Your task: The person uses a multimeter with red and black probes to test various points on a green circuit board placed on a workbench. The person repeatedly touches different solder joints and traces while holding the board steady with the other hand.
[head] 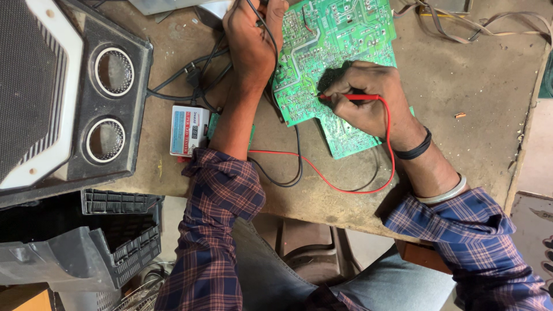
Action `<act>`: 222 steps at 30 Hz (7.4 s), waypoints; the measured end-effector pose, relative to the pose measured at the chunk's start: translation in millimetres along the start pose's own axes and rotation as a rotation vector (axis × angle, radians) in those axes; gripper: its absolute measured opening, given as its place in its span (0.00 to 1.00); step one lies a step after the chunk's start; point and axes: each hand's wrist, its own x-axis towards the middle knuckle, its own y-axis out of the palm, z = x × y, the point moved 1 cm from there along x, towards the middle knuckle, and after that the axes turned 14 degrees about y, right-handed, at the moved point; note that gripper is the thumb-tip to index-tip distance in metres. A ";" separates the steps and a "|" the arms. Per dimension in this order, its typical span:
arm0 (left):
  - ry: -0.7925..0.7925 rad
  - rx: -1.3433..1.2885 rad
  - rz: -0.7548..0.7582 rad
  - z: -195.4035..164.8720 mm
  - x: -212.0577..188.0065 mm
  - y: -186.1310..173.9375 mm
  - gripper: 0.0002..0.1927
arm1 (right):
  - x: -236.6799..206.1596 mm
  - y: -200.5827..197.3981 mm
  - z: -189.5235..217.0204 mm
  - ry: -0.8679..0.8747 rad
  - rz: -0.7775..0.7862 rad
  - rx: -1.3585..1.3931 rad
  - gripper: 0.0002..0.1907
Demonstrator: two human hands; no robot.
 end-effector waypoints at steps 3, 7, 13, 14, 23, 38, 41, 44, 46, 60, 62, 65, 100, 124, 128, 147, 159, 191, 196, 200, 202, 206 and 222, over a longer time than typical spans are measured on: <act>0.014 -0.015 -0.004 -0.7 0.7 0.0 0.09 | -1.4 0.4 0.7 0.006 -0.026 -0.025 0.05; -0.024 -0.010 -0.002 -3.2 1.2 -0.8 0.09 | -1.1 0.5 1.1 0.008 -0.023 -0.029 0.05; -0.047 0.003 0.006 -5.5 1.6 -1.0 0.08 | -2.1 0.1 -0.9 -0.014 -0.044 -0.003 0.04; -0.054 -0.003 0.004 -5.6 1.9 -0.9 0.08 | -2.0 -0.3 -1.7 0.005 -0.053 0.001 0.04; -0.055 -0.023 -0.013 -9.0 4.7 -0.7 0.09 | -4.6 2.3 10.8 0.089 -0.038 0.132 0.07; -0.001 0.109 -0.033 -5.6 4.2 1.7 0.13 | -3.8 14.5 16.6 -0.066 -0.049 -0.041 0.04; -0.022 0.072 -0.032 -4.6 3.5 1.8 0.13 | -3.7 14.7 16.1 -0.071 -0.049 -0.055 0.04; -0.028 0.051 -0.031 -3.9 3.2 1.1 0.13 | -3.5 15.3 15.6 -0.058 -0.052 -0.070 0.04; -0.044 0.038 -0.029 -3.8 3.1 1.6 0.12 | -3.8 15.3 15.0 -0.048 -0.054 -0.078 0.04; 0.009 0.123 -0.032 -1.7 2.1 2.2 0.12 | -5.5 15.5 19.4 -0.130 -0.135 -0.154 0.06; 0.014 0.135 -0.024 -2.6 2.7 1.5 0.12 | -5.7 15.7 21.5 -0.168 -0.152 -0.196 0.06; 0.041 0.155 -0.022 -5.3 3.9 1.0 0.11 | -6.0 15.8 23.3 -0.212 -0.139 -0.226 0.07; -0.055 0.156 -0.002 -11.7 7.3 0.4 0.06 | -6.2 14.1 27.9 -0.217 -0.130 -0.249 0.04; -0.003 0.059 -0.017 -12.1 7.7 -1.0 0.08 | -4.7 15.0 25.9 -0.241 -0.114 -0.224 0.03; -0.047 0.132 -0.010 -11.9 5.8 0.2 0.07 | -5.9 15.9 24.9 -0.221 -0.136 -0.216 0.04; -0.001 0.119 -0.009 -8.8 5.9 -0.3 0.07 | -5.8 17.2 22.3 -0.120 -0.150 -0.161 0.06; -0.018 0.114 -0.017 -8.7 3.9 -0.1 0.07 | -6.1 17.9 20.6 -0.119 -0.134 -0.149 0.06; -0.007 0.104 -0.018 -10.3 7.3 -2.1 0.07 | -5.1 16.4 20.8 -0.088 -0.094 -0.103 0.05; -0.002 0.120 -0.026 -9.8 6.2 -0.2 0.06 | -4.9 18.3 22.4 -0.098 -0.115 -0.115 0.05; -0.052 0.136 -0.010 -8.8 3.7 0.1 0.07 | -3.7 17.9 28.0 -0.115 -0.044 -0.085 0.06; -0.048 0.100 -0.022 -7.8 2.5 -0.1 0.08 | -2.5 17.4 31.8 -0.134 0.000 -0.080 0.07; -0.027 0.145 -0.024 -3.3 1.7 1.0 0.10 | 0.3 15.3 37.8 -0.130 0.049 -0.126 0.10; -0.004 0.145 -0.015 -3.7 0.1 -0.1 0.11 | 0.8 15.7 35.4 -0.113 0.060 -0.117 0.09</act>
